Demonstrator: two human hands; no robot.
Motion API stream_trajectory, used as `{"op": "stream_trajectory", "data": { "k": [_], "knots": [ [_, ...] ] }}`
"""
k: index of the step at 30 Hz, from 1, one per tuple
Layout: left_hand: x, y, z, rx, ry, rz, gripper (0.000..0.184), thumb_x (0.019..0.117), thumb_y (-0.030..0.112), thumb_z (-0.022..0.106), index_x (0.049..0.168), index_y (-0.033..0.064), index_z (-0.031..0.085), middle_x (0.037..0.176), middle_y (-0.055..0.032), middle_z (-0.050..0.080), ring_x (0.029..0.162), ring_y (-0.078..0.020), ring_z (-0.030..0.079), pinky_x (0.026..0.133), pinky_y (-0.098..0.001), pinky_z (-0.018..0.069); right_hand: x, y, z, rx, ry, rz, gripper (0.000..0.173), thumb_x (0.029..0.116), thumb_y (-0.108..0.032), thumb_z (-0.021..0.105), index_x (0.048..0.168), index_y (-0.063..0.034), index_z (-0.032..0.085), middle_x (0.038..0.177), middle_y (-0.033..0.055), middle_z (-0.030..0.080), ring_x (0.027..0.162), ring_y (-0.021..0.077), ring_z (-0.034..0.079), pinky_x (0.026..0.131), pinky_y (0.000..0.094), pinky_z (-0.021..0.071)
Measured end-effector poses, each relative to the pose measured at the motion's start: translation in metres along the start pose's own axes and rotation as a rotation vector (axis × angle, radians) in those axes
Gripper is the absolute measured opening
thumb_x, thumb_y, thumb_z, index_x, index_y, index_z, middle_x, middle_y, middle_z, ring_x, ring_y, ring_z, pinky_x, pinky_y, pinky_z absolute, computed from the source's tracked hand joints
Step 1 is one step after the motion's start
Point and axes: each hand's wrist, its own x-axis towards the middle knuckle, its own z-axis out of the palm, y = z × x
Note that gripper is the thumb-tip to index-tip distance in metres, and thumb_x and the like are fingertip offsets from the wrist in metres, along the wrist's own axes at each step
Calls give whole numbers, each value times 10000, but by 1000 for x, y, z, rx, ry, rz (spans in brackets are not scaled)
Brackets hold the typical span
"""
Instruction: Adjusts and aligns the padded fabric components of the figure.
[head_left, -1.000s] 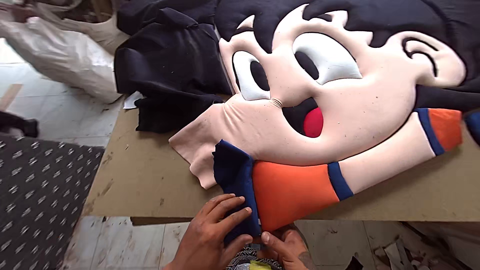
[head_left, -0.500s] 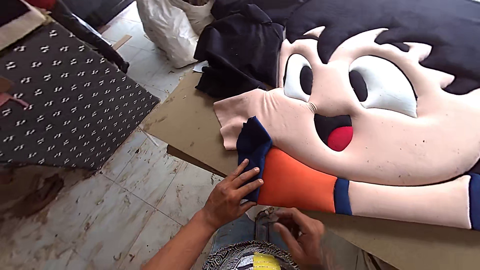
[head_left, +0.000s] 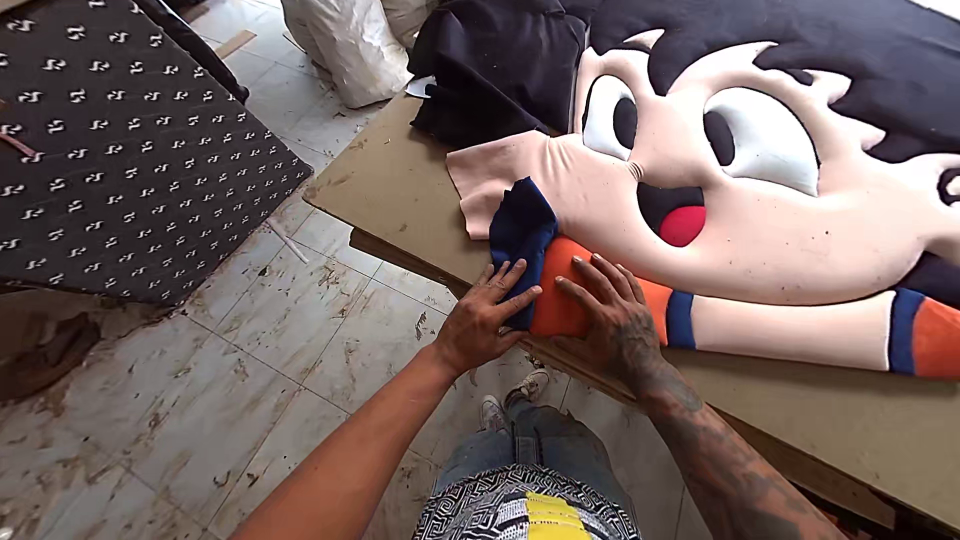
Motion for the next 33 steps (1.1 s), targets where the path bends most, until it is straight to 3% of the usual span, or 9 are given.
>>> {"op": "stream_trajectory", "data": {
  "k": [5,14,19,33],
  "knots": [
    [-3,3,5,-42,11,-19,635,846,318,820,1441,226,620,1644,-124,381,1529,-289,352,1257,-459,336,-1,3,1,0,-8,-18,794,693,-746,741,1366,-334,654,1571,44,493,1495,309,379,1211,557,301],
    [-8,3,16,-82,95,-18,633,854,306,801,1450,200,613,1636,-123,396,1521,-301,365,1260,-473,328,1,5,3,14,-8,-7,809,669,-712,779,1377,-348,641,1579,18,484,1495,283,377,1222,529,288],
    [-5,2,3,-96,-9,-12,727,825,236,780,1507,157,543,1664,-108,346,1536,-273,339,1259,-442,330,2,7,5,23,4,-10,806,661,-726,774,1362,-347,653,1564,24,502,1483,270,396,1217,516,296],
    [-3,1,13,-72,63,9,651,881,287,757,1472,88,567,1623,-150,407,1496,-280,412,1246,-434,352,3,8,6,39,20,2,788,652,-697,789,1348,-349,666,1557,12,511,1480,273,400,1216,521,296]
  ]
}}
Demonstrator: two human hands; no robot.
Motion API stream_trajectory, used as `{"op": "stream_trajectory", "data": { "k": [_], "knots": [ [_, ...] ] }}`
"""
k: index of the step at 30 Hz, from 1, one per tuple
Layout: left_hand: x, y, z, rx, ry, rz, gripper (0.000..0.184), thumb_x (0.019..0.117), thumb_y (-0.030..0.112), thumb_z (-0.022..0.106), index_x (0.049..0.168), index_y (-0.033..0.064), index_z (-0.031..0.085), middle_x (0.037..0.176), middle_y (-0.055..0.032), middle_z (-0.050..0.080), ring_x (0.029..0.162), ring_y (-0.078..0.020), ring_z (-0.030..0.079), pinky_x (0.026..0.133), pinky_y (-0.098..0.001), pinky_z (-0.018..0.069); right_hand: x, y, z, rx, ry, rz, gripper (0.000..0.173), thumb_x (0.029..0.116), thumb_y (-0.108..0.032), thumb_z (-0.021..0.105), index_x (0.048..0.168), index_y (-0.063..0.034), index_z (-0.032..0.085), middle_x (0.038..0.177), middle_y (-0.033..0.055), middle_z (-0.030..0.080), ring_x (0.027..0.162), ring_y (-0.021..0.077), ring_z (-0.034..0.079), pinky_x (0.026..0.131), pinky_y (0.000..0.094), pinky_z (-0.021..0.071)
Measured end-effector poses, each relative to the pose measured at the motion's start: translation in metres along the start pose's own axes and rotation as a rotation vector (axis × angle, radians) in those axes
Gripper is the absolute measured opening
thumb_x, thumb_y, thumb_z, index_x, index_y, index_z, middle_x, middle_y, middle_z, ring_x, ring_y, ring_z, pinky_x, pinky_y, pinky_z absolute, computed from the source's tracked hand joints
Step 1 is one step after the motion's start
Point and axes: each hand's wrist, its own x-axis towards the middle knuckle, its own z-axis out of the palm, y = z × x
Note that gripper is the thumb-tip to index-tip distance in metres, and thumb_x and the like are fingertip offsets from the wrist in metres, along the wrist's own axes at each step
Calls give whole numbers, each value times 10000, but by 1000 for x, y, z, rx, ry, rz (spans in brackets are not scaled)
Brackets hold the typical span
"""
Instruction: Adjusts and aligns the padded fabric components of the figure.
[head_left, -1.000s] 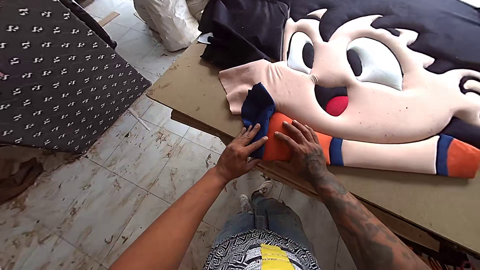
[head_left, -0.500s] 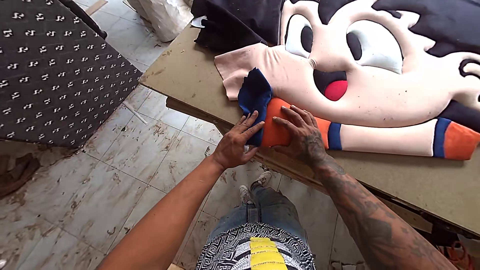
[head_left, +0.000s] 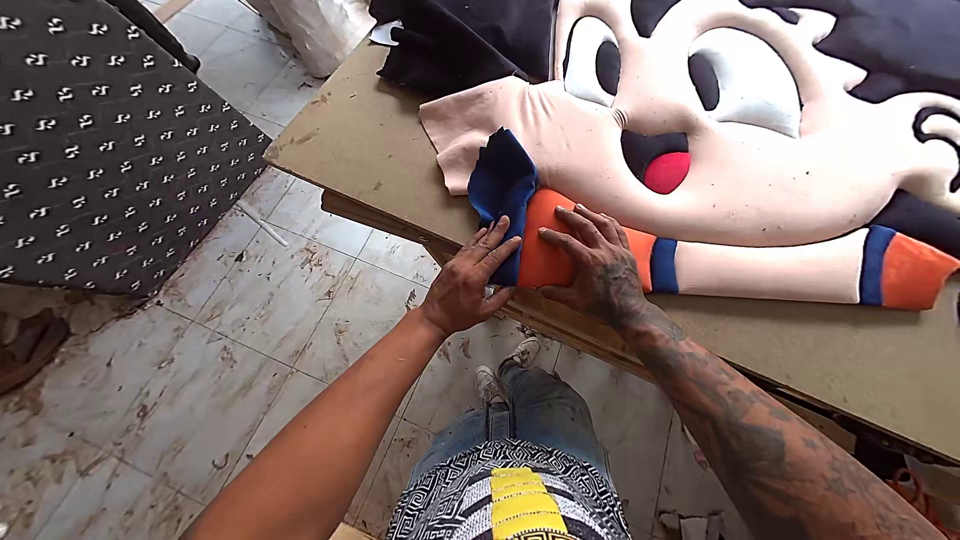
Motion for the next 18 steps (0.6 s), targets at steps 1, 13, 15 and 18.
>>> {"op": "stream_trajectory", "data": {
  "k": [1,13,15,18],
  "knots": [
    [0,1,0,-4,1,-3,651,880,281,755,1471,85,566,1622,-148,410,1495,-278,413,1247,-431,351,0,0,0,-2,0,1,789,651,-699,788,1348,-350,666,1556,12,512,1478,274,401,1213,522,296],
    [0,1,-2,12,-53,10,557,877,261,738,1424,247,635,1643,-137,377,1524,-299,359,1249,-471,344,1,-4,-2,-19,-15,10,782,652,-714,782,1339,-356,672,1554,1,514,1478,274,400,1203,535,309],
    [0,3,-2,26,-58,1,519,881,269,725,1395,269,660,1643,-126,380,1528,-301,349,1247,-474,342,1,-4,-2,-16,-14,14,778,651,-709,786,1336,-358,674,1551,3,517,1475,276,405,1199,537,315],
    [0,3,-1,30,-56,-1,494,880,275,719,1373,277,678,1639,-126,387,1522,-306,359,1244,-479,347,1,-4,-2,-22,-19,16,783,653,-709,782,1345,-360,666,1552,5,516,1474,276,406,1197,535,321]
  ]
}}
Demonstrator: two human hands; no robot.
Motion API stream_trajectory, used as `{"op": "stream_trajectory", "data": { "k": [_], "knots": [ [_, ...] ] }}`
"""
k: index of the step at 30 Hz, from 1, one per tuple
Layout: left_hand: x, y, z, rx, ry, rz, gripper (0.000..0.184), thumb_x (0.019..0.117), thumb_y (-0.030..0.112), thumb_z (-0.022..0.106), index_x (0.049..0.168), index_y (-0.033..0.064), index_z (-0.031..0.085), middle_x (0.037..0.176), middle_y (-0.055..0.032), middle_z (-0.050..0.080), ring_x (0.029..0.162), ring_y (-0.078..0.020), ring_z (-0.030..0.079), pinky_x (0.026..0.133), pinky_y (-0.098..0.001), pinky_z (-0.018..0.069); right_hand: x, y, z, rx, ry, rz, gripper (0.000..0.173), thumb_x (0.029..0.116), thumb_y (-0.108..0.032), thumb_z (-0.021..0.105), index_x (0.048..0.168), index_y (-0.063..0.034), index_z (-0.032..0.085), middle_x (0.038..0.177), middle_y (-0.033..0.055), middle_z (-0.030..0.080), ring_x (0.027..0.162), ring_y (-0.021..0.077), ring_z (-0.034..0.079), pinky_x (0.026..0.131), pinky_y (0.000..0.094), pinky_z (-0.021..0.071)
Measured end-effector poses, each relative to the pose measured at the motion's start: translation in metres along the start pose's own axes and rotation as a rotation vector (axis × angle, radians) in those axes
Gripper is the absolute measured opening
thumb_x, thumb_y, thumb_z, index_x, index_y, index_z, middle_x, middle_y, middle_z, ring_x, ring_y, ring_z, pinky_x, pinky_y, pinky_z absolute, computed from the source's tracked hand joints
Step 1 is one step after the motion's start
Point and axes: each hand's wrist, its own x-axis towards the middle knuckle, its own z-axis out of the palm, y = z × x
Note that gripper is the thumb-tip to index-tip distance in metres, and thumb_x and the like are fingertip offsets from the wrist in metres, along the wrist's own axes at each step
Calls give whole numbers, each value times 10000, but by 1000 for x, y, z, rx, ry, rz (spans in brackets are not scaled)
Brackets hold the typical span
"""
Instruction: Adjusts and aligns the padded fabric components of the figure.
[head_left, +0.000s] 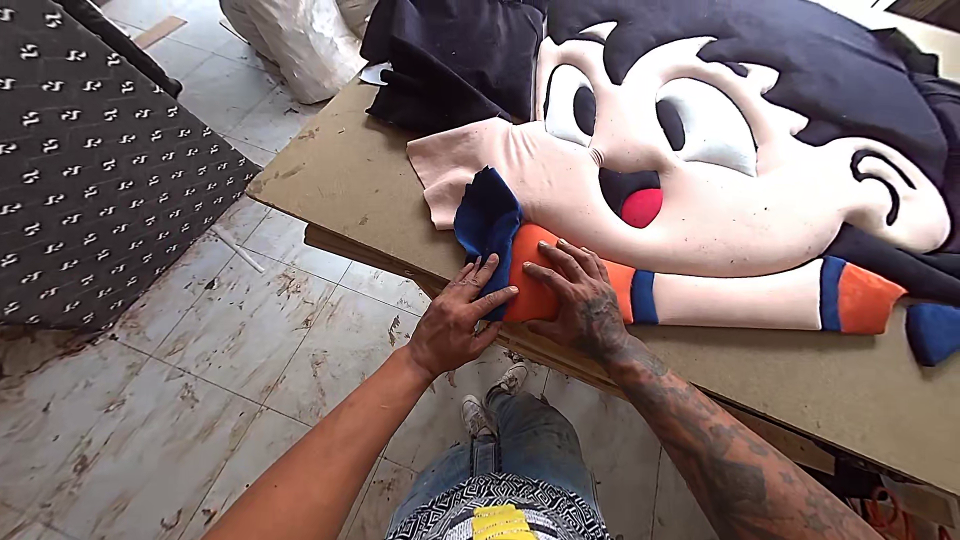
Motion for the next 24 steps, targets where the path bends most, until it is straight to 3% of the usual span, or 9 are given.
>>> {"op": "stream_trajectory", "data": {
  "k": [13,18,24],
  "knots": [
    [-1,-4,0,20,-19,18,499,899,332,727,1391,272,663,1641,-135,381,1530,-309,344,1249,-478,336,1,0,-2,19,-9,-1,791,641,-699,807,1338,-349,674,1551,2,517,1473,275,406,1207,535,312],
    [-1,-2,-2,23,-22,19,583,857,379,726,1421,263,636,1650,-140,363,1540,-313,320,1259,-480,319,1,0,-2,30,-11,1,803,633,-701,813,1341,-351,672,1554,4,513,1483,264,396,1210,524,313],
    [-1,-2,-2,2,-21,29,627,831,328,740,1441,250,618,1656,-153,345,1544,-316,312,1263,-477,317,1,-1,-3,34,-7,0,788,635,-683,818,1333,-344,678,1549,0,519,1480,261,398,1206,517,313]
  ]
}}
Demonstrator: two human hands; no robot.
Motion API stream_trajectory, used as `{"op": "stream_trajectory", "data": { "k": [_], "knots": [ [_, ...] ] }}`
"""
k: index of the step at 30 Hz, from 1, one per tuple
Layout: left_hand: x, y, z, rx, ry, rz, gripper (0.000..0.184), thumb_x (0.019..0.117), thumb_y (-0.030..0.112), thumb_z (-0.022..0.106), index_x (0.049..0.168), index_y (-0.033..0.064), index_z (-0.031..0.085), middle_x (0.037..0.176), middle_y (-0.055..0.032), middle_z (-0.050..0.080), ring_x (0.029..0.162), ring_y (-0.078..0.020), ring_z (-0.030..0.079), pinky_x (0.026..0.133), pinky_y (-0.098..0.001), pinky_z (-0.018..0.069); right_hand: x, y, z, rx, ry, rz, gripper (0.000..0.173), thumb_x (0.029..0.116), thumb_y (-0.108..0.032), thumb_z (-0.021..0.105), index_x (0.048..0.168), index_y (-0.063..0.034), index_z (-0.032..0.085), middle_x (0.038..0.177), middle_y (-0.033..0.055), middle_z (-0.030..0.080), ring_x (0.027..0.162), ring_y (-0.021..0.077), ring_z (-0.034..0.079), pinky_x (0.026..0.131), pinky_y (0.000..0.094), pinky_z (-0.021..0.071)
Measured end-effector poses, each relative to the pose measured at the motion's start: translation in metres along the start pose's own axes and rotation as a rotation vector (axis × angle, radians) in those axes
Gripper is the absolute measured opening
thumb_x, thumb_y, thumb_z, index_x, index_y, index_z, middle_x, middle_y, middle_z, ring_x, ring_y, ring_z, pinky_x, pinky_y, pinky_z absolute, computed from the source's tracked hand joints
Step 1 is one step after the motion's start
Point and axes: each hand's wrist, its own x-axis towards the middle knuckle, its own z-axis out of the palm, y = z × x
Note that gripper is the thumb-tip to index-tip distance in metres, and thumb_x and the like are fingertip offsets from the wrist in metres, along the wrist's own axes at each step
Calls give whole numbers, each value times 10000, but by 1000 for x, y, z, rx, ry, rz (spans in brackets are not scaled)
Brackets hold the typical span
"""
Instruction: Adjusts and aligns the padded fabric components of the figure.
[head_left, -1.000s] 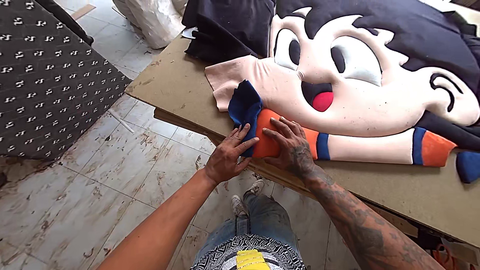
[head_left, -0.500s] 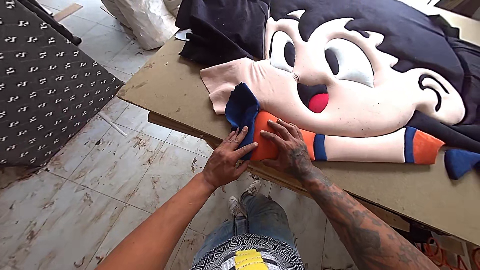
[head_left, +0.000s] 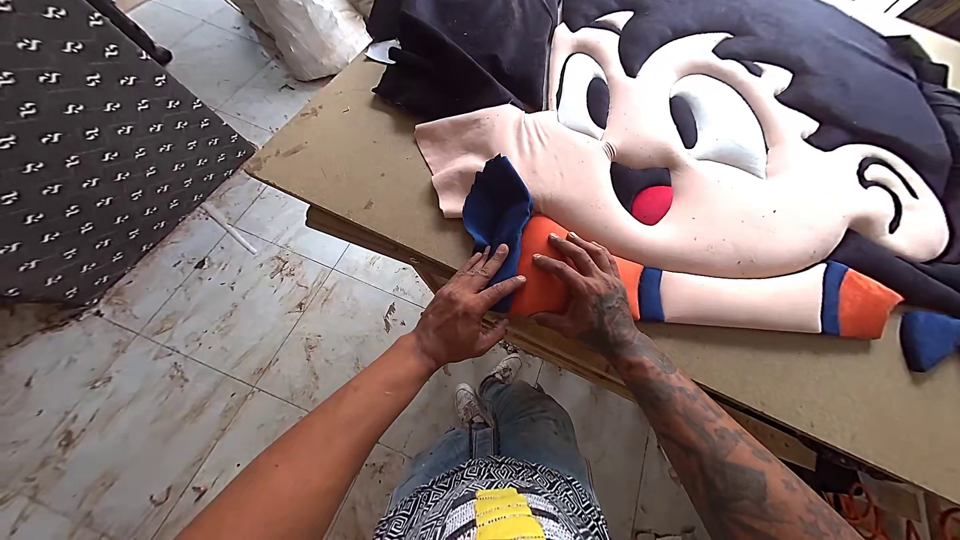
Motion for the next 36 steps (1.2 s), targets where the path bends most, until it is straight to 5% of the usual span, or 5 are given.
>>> {"op": "stream_trajectory", "data": {
  "k": [12,28,36],
  "knots": [
    [1,5,6,-9,48,-28,495,912,302,677,1400,229,657,1640,-128,385,1529,-309,346,1250,-485,337,-1,0,-1,-9,21,8,786,619,-678,821,1318,-342,687,1539,7,530,1469,272,412,1199,525,321],
    [-5,3,22,31,142,-49,475,893,254,664,1366,220,684,1617,-110,430,1500,-304,402,1227,-516,376,3,-5,-3,20,23,24,778,597,-615,867,1300,-327,700,1546,16,518,1481,277,392,1218,535,300],
    [-4,2,13,22,86,-35,501,904,302,690,1400,244,657,1638,-78,402,1525,-260,363,1248,-486,359,1,1,4,16,40,23,780,630,-692,811,1325,-364,678,1547,-16,520,1480,234,403,1230,513,299]
  ]
}}
